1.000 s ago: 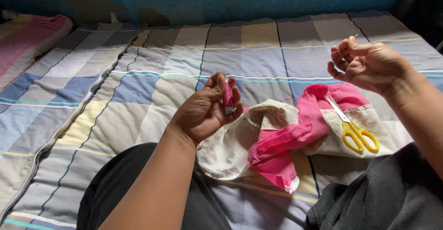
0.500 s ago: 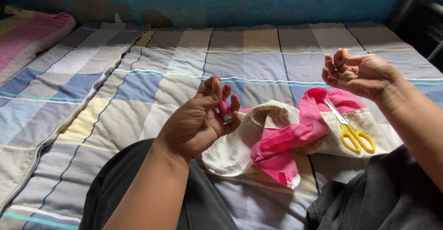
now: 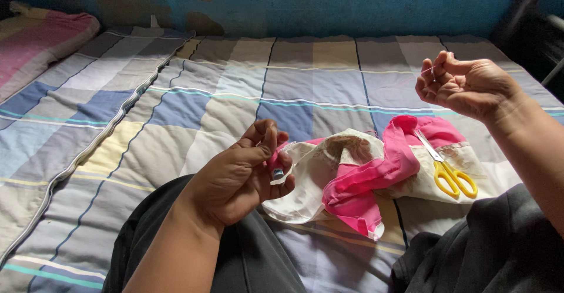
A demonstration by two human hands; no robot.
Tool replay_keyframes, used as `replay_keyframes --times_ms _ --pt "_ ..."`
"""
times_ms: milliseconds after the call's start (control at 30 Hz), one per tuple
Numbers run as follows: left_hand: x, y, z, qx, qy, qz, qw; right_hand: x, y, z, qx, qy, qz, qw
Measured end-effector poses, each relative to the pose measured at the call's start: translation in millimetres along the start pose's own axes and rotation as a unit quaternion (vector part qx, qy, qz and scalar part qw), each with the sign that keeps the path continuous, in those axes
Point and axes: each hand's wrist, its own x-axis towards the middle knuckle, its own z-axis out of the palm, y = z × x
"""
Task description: The person sits on a bed and hand-sews a pink fabric garment with a needle and thread. They align the fabric edges, thread the needle from a spool, stitch along the seam, cut the thread with scissors, and pull the fabric to check the stitching.
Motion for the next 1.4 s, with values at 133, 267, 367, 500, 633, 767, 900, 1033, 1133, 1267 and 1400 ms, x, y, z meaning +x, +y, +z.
replay_keyframes --times_ms 133,267,367,500,633,767,900,1033,1133,1267,1400 --pt "-4.5 3.6 -8.1 -0.014 0.005 0.016 1.0 -1.7 5.2 3.2 -0.014 0.013 -0.015 1.0" --pt "-11.2 10.8 -12.7 -0.01 0.039 0.03 0.999 -2.4 0.8 6.9 0.021 0.004 -0.004 1.0" --pt "-15.7 13.8 -15.2 0.009 0.062 0.029 0.998 -3.3 -5.2 5.5 0.018 0.009 -0.018 1.0" --pt "-18.8 17.5 -19.2 -0.018 0.054 0.05 0.997 -4.2 -6.0 3.9 0.017 0.019 -0.032 0.999" --pt "-26.0 21.0 -22.1 -0.045 0.059 0.059 0.995 -7.1 -3.2 3.5 0.01 0.035 -0.061 0.998" --pt "-32.5 21.0 -21.1 -0.053 0.099 0.067 0.991 -9.0 -4.3 7.5 0.037 0.024 -0.043 0.998" --pt "-35.7 24.3 -19.0 -0.064 0.128 0.084 0.986 -9.6 -5.0 12.3 0.051 0.015 -0.04 0.998" --pt "-35.7 24.8 -16.2 0.001 0.205 0.117 0.972 -10.7 -4.6 15.2 0.045 0.008 -0.038 0.998" --pt "-36.2 26.0 -18.5 0.012 0.187 0.139 0.973 -9.3 -3.8 18.4 0.041 0.006 -0.04 0.998" --pt "-34.4 23.1 -25.4 -0.022 0.118 0.146 0.982 -9.8 -3.1 21.7 0.038 0.009 -0.044 0.998" --pt "-32.5 20.3 -31.5 -0.011 0.123 0.163 0.979 -11.9 -3.1 25.6 0.041 -0.001 -0.048 0.998"
